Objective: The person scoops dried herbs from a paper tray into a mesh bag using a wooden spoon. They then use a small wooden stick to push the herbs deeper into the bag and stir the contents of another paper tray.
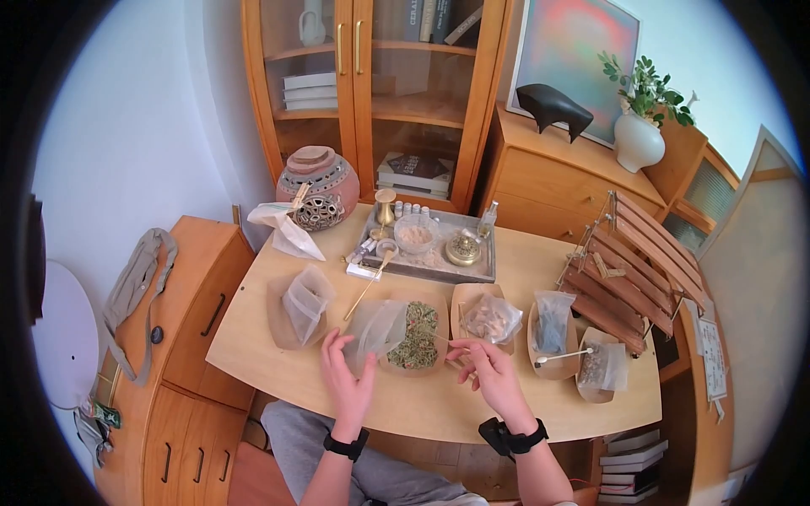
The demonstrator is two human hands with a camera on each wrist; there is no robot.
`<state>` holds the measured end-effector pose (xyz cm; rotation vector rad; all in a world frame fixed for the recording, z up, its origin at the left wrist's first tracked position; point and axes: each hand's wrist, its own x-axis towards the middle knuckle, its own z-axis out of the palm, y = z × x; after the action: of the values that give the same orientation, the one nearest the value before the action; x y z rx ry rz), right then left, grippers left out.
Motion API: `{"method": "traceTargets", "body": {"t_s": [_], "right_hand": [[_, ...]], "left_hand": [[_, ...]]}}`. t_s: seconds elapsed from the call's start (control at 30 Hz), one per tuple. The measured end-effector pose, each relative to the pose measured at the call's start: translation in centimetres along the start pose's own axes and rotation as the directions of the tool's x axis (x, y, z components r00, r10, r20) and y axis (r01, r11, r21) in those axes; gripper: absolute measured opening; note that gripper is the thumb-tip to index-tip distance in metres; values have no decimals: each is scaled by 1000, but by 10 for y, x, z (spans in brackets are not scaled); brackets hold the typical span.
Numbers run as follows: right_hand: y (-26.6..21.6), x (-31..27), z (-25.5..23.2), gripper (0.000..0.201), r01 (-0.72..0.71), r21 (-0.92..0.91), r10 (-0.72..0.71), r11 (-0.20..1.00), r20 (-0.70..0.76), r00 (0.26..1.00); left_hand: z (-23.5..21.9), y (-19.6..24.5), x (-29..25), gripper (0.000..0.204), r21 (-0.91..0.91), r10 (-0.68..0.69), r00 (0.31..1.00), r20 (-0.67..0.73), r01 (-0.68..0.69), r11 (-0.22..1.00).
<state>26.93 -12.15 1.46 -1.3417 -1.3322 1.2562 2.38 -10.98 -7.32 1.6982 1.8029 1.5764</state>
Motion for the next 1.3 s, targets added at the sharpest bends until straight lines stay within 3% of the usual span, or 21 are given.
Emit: {"method": "traceTargets", "body": {"t_s": [0.17, 0.37, 0.47, 0.53, 0.63, 1.03, 1.3], "right_hand": [[-16, -6, 10, 38, 51, 7, -51, 999, 20, 999], [-24, -5, 21, 32, 145, -195, -125, 970, 108, 986], [-16, -1, 10, 32, 126, -109, -124, 986, 20, 992], [-7, 4, 5, 32, 65, -214, -78, 975, -50, 996], [12, 17, 4, 33, 67, -240, -75, 968, -26, 997], [15, 23, 14, 36, -28, 3, 28, 1000, 38, 999], [-5, 7, 2, 37, 36, -11, -36, 999, 26, 999]], "left_hand": [[-1, 2, 0, 48, 6, -5, 1000, 7, 5, 1000], [-1, -1, 0, 48, 31, 1, 1000, 3, -1, 1000], [0, 1, 0, 48, 10, -2, 1000, -4, 2, 1000], [0, 2, 0, 47, -1, -9, 1000, -8, 9, 1000], [-1, 0, 0, 48, 12, -6, 1000, -6, 6, 1000], [0, 0, 0, 48, -1, 2, 1000, 6, -2, 1000], [-1, 2, 0, 48, 0, -1, 1000, 1, 1, 1000]]}}
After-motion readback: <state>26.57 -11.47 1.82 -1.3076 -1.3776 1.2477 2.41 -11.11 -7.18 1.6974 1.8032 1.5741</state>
